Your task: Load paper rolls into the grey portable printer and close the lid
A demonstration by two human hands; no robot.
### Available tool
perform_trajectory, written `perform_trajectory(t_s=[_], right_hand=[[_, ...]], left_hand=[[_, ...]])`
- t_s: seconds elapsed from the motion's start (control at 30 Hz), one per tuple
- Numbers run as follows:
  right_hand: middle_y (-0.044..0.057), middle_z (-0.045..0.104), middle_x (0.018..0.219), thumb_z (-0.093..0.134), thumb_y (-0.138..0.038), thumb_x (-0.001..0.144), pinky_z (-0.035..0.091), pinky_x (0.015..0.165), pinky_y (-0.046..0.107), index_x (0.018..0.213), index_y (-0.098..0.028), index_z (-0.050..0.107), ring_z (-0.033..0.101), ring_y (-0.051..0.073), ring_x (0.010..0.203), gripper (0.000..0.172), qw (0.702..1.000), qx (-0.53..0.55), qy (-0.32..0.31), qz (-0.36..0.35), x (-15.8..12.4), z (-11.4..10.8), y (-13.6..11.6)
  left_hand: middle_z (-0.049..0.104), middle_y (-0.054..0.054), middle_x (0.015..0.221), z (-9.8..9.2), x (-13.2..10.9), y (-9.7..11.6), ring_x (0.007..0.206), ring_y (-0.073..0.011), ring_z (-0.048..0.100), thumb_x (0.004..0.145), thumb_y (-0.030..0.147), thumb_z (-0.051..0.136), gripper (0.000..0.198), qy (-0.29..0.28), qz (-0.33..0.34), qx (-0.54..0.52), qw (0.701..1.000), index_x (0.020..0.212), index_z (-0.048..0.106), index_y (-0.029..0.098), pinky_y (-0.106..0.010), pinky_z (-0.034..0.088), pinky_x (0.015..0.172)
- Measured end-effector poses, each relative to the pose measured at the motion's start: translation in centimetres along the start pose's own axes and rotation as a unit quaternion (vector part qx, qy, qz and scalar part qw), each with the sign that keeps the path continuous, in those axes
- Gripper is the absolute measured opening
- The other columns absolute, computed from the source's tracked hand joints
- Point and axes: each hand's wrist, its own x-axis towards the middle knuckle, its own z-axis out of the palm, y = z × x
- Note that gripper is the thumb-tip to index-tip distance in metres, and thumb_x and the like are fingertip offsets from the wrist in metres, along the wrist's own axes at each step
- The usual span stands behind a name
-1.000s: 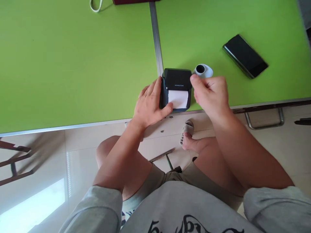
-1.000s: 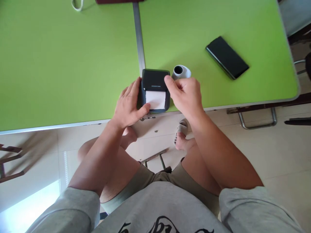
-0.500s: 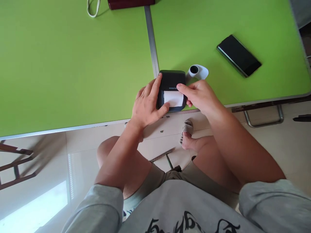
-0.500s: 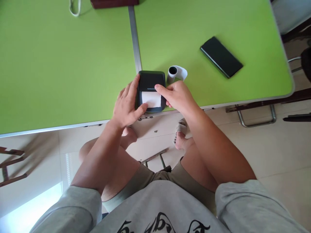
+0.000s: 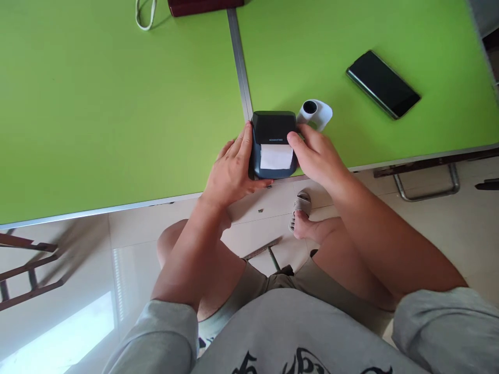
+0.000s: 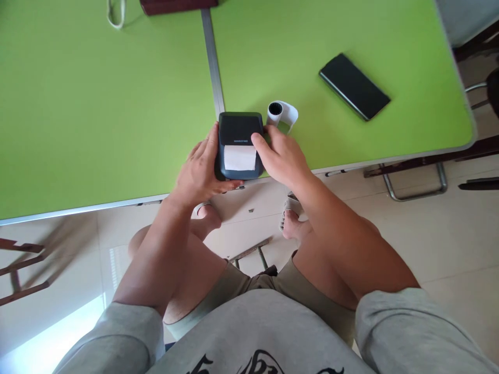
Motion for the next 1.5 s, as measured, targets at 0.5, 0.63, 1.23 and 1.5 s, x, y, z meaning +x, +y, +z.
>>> perform_trajectory(t_s=[0.5, 0.63, 1.23, 1.5], right_hand=[[0.006, 0.064, 0.076, 0.042, -0.063, 0.097, 0.041, 0.068, 0.036, 0.096, -0.022, 0.062, 0.063, 0.024, 0.078, 0.045, 0.997, 0.037, -0.064, -0.025, 0.1, -0.7, 0.1], [0.005, 0.065, 0.075, 0.048, -0.058, 0.097, 0.046, 0.070, 0.037, 0.117, -0.022, 0.065, 0.066, 0.026, 0.080, 0.045, 0.997, 0.038, -0.065, 0.002, 0.0, -0.7, 0.1], [0.006, 0.066, 0.077, 0.029, -0.077, 0.097, 0.048, 0.062, 0.036, 0.126, -0.022, 0.054, 0.064, 0.024, 0.070, 0.067, 0.982, 0.017, -0.189, -0.015, 1.0, -1.5, -0.3], [0.010, 0.074, 0.096, 0.047, -0.063, 0.097, 0.050, 0.059, 0.037, 0.127, -0.021, 0.059, 0.065, 0.022, 0.065, 0.053, 0.987, 0.018, -0.159, 0.011, 0.6, -1.5, -0.6]], left_hand=[[0.046, -0.024, 0.163, 0.0, -0.8, 1.1, 0.148, -0.0403, 0.051, 0.080, 0.083, 0.066, 0.117, 0.013, -0.059, 0.011, 0.998, 0.165, 0.028, 0.011, -0.054, 0.045, 0.123], [0.050, -0.023, 0.162, -0.1, -1.2, 1.2, 0.146, -0.0397, 0.054, 0.080, 0.086, 0.064, 0.115, 0.024, -0.054, 0.017, 0.998, 0.164, 0.032, 0.013, -0.054, 0.047, 0.121], [0.067, -0.023, 0.143, 0.4, -2.0, 0.8, 0.132, -0.0359, 0.067, 0.083, 0.096, 0.037, 0.114, 0.082, -0.043, 0.064, 0.994, 0.156, 0.049, 0.010, -0.048, 0.054, 0.115], [0.064, -0.020, 0.148, 0.8, -1.9, 1.2, 0.133, -0.0364, 0.066, 0.083, 0.096, 0.040, 0.112, 0.069, -0.070, 0.063, 0.993, 0.160, 0.043, 0.014, -0.050, 0.053, 0.114]])
